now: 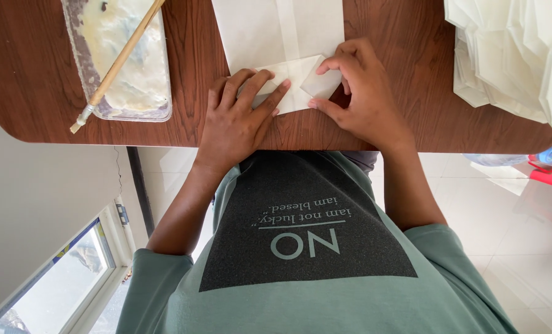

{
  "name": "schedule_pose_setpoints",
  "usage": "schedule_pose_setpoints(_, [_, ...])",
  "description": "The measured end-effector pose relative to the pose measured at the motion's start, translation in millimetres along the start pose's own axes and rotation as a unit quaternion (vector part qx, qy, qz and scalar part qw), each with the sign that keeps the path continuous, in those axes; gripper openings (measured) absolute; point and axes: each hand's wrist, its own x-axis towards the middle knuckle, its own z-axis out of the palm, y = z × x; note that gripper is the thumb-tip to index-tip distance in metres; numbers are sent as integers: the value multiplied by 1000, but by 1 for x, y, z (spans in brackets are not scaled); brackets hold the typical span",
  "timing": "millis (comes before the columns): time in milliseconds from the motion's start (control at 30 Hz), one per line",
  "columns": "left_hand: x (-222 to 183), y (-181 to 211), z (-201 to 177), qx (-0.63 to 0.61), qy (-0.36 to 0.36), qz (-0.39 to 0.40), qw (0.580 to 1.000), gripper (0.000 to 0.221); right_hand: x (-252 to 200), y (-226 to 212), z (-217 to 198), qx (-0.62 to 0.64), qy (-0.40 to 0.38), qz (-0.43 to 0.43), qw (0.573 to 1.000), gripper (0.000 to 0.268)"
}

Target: Applying glue to paper edges and folding them around a template to assemble paper bags

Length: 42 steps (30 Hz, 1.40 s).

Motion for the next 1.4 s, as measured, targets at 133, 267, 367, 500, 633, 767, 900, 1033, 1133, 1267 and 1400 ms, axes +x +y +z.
schedule_pose_setpoints(133, [1, -1, -2, -4, 4, 5, 1000, 38, 13, 0, 15, -120, 55, 50, 990, 60])
schedule_pose_setpoints(267, [7, -2, -6, -24, 17, 5, 1000, 34, 17, 1, 13, -133, 88, 43, 986, 64])
schedule_pose_setpoints(367, [8, -5, -11, -70, 19, -1, 997, 33, 13, -7, -3, -39, 13, 50, 998, 61])
schedule_pose_setpoints(500, [20, -12, -8, -139, 25, -6, 990, 29, 15, -17, -9, -78, -29, 54, 995, 73])
schedule_pose_setpoints(633, [28, -15, -14, -186, -37, -63, 980, 75, 16, -6, 10, -163, 27, 22, 986, 75])
schedule_pose_setpoints(767, [31, -15, -14, -183, -20, -86, 979, 63, 14, -1, 22, -186, 108, -48, 975, 52])
schedule_pose_setpoints(900, [32, -11, -12, -153, 11, -46, 987, 54, 8, -4, 31, -217, 204, -108, 948, 27])
schedule_pose_setpoints(1033, [20, 0, 6, -137, 73, 5, 988, 22, -5, 12, 45, -199, 242, -163, 936, 12])
schedule_pose_setpoints(1133, [9, 9, 11, -117, 98, 18, 988, 8, -16, 6, 41, -200, 244, -170, 934, 9])
schedule_pose_setpoints(1267, [-6, 17, 23, -106, 153, 12, 982, 14, -32, 6, 41, -203, 191, -167, 946, 14])
schedule_pose_setpoints(1400, [-8, 22, 15, -98, 164, -22, 981, 7, -46, 0, 46, -225, 155, -118, 955, 29])
